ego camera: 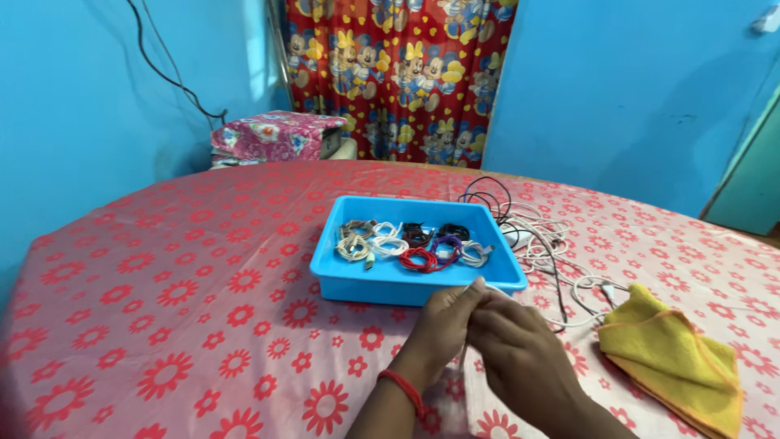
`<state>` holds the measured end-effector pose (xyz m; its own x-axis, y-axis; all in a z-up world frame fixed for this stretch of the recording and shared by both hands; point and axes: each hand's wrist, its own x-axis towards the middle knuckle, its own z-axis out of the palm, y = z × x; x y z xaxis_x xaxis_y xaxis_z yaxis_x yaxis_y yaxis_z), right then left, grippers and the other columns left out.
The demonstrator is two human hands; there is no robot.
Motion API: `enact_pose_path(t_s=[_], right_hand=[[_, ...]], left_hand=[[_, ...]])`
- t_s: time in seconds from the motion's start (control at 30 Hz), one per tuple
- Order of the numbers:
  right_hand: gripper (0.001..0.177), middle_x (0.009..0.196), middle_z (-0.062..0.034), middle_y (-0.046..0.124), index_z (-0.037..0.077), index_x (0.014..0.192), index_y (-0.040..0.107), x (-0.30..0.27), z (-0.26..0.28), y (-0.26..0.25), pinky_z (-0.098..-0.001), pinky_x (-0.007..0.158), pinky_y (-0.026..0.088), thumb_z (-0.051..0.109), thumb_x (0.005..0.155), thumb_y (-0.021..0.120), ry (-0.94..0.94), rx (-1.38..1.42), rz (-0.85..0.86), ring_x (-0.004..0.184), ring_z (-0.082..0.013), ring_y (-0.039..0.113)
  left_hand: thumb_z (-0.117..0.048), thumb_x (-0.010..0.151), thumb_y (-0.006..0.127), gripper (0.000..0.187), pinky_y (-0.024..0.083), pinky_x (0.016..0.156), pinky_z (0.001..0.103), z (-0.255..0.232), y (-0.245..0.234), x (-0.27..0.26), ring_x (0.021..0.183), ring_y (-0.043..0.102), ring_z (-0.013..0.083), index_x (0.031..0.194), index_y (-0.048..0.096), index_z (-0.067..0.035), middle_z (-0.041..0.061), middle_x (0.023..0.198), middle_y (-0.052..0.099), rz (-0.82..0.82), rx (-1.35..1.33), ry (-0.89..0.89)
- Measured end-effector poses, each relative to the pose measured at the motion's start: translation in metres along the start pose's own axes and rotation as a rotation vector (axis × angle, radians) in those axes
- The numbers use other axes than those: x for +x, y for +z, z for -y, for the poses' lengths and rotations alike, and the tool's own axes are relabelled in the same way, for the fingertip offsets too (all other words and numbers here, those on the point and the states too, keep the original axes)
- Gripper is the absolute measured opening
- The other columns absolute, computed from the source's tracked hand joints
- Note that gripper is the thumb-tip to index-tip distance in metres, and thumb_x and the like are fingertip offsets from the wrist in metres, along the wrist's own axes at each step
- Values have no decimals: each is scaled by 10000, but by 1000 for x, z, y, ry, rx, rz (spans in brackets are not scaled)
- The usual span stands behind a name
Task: The person wipes and coils several colored cables one at a time using a yellow cloth, then places each coiled cable into a blue plastic tray on a round table. The person handles purple, red, and white cables in sequence.
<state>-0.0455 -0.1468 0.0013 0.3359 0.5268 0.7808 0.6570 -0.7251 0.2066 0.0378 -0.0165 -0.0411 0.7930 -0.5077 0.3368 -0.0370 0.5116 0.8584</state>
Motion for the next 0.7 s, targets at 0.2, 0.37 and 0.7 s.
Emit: enact_pose_path(t_s=[0.2, 0.37, 0.7], right_hand=[[270, 1062, -66, 702, 62, 1048, 684, -11, -5, 1, -397, 757, 568, 45, 779, 704, 308, 213, -17, 951, -276, 680], [399, 1227, -92, 624, 114, 1263, 632, -36, -37, 6, -402, 744, 589, 196, 880, 708, 739, 196, 188, 849, -267, 738], [234, 1062, -155, 721, 91, 1155, 709, -67, -110, -2, -452, 814, 559, 187, 970, 602, 738, 7, 111, 911, -365, 709]], left_hand=[[-386, 1078, 473, 443, 523, 599, 291, -21, 5, -13, 618, 671, 150, 874, 666, -43, 90, 702, 693, -261, 819, 32], [-374, 1099, 474, 463, 479, 552, 282, -19, 0, -9, 585, 600, 127, 812, 651, -57, 26, 670, 644, -80, 628, 84], [-448, 1076, 396, 515, 436, 491, 264, -78, -46, -22, 507, 479, 121, 793, 595, -67, 35, 631, 553, -970, -200, 500]])
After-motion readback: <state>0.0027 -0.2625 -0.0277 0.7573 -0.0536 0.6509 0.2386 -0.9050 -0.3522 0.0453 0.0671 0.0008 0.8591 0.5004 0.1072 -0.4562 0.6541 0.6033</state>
